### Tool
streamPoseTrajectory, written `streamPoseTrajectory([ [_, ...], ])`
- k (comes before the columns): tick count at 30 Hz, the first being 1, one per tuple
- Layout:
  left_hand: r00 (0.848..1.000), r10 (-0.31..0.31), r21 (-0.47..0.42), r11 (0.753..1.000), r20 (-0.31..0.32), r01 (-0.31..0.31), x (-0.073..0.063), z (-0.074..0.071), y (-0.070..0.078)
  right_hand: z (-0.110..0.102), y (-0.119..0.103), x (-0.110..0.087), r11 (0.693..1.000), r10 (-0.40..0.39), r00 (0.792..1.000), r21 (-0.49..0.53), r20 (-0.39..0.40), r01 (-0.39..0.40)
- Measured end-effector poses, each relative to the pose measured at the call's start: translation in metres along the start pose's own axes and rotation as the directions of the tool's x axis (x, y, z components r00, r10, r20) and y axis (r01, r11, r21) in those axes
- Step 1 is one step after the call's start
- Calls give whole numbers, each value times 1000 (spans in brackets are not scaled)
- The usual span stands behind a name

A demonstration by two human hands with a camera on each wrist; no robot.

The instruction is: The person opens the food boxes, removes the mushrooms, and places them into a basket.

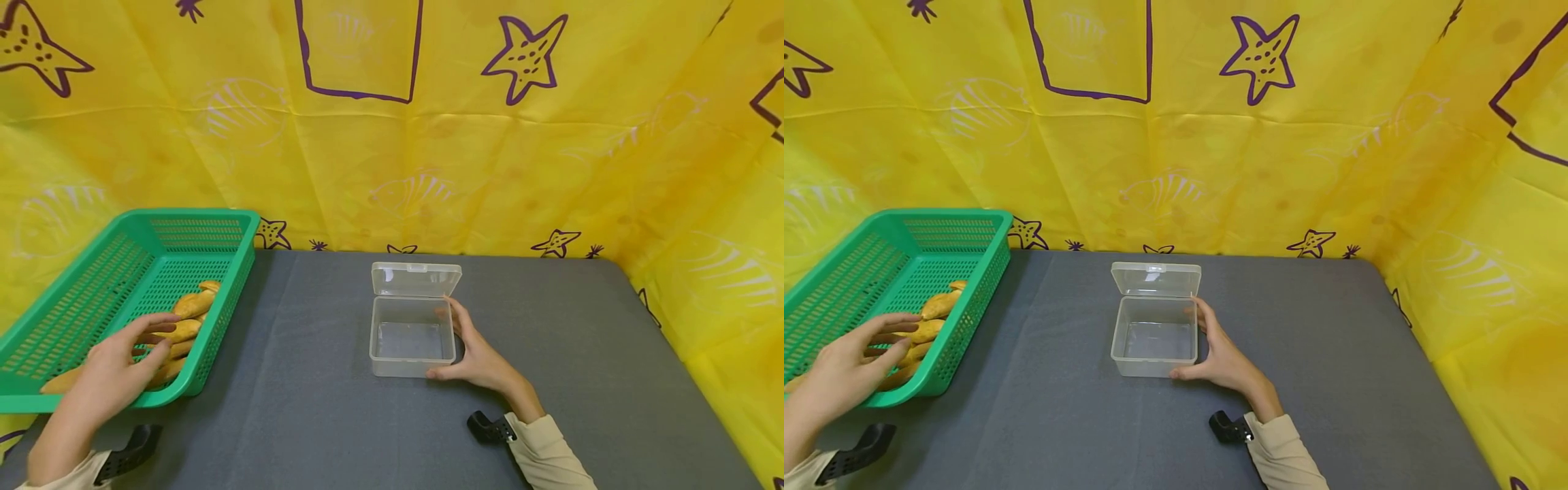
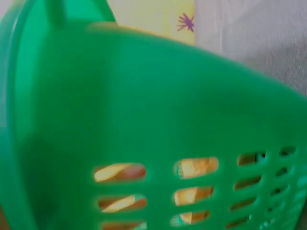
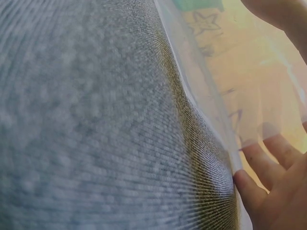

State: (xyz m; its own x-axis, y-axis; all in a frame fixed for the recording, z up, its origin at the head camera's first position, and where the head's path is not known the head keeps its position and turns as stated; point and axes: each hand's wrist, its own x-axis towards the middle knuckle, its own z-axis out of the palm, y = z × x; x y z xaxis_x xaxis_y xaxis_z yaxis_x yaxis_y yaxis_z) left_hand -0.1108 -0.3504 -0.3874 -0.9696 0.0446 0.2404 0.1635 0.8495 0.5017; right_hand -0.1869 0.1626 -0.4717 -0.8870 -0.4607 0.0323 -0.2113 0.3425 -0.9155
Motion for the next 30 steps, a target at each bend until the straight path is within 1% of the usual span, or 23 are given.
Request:
streamPoseTrajectory([
  [6, 998, 59, -92, 994, -32, -62, 8, 7, 18, -2, -1, 0, 1000, -15, 1000, 3, 3, 15],
  [11, 991, 121, -124, 984, -62, -128, 15, 16, 36, -5, -3, -1, 1000, -22, 999, 17, 27, 21],
  [13, 987, 144, -107, 983, -77, -152, 18, 19, 41, -6, -4, -2, 999, -18, 999, 28, 42, 17],
  [15, 980, 166, -79, 981, -106, -175, 19, 22, 46, -7, -5, -2, 999, -23, 998, 41, 57, 21],
  [18, 971, 192, -41, 979, -143, -200, 20, 26, 52, -11, -7, -2, 997, -53, 996, 67, 69, 49],
  [19, 970, 193, -40, 979, -149, -201, 21, 27, 54, -12, -7, -2, 995, -68, 995, 71, 68, 63],
  [21, 970, 193, -42, 979, -148, -202, 24, 30, 59, -15, -8, -1, 992, -102, 993, 86, 64, 96],
  [25, 976, 182, -66, 980, -118, -190, 34, 36, 74, -21, -8, 1, 985, -156, 986, 81, 57, 151],
  [28, 976, 187, -98, 975, -108, -198, 42, 43, 85, -27, -6, 3, 988, -152, 988, 42, 37, 150],
  [30, 975, 193, -117, 972, -107, -206, 48, 50, 92, -31, -6, 4, 991, -134, 991, -19, 1, 134],
])
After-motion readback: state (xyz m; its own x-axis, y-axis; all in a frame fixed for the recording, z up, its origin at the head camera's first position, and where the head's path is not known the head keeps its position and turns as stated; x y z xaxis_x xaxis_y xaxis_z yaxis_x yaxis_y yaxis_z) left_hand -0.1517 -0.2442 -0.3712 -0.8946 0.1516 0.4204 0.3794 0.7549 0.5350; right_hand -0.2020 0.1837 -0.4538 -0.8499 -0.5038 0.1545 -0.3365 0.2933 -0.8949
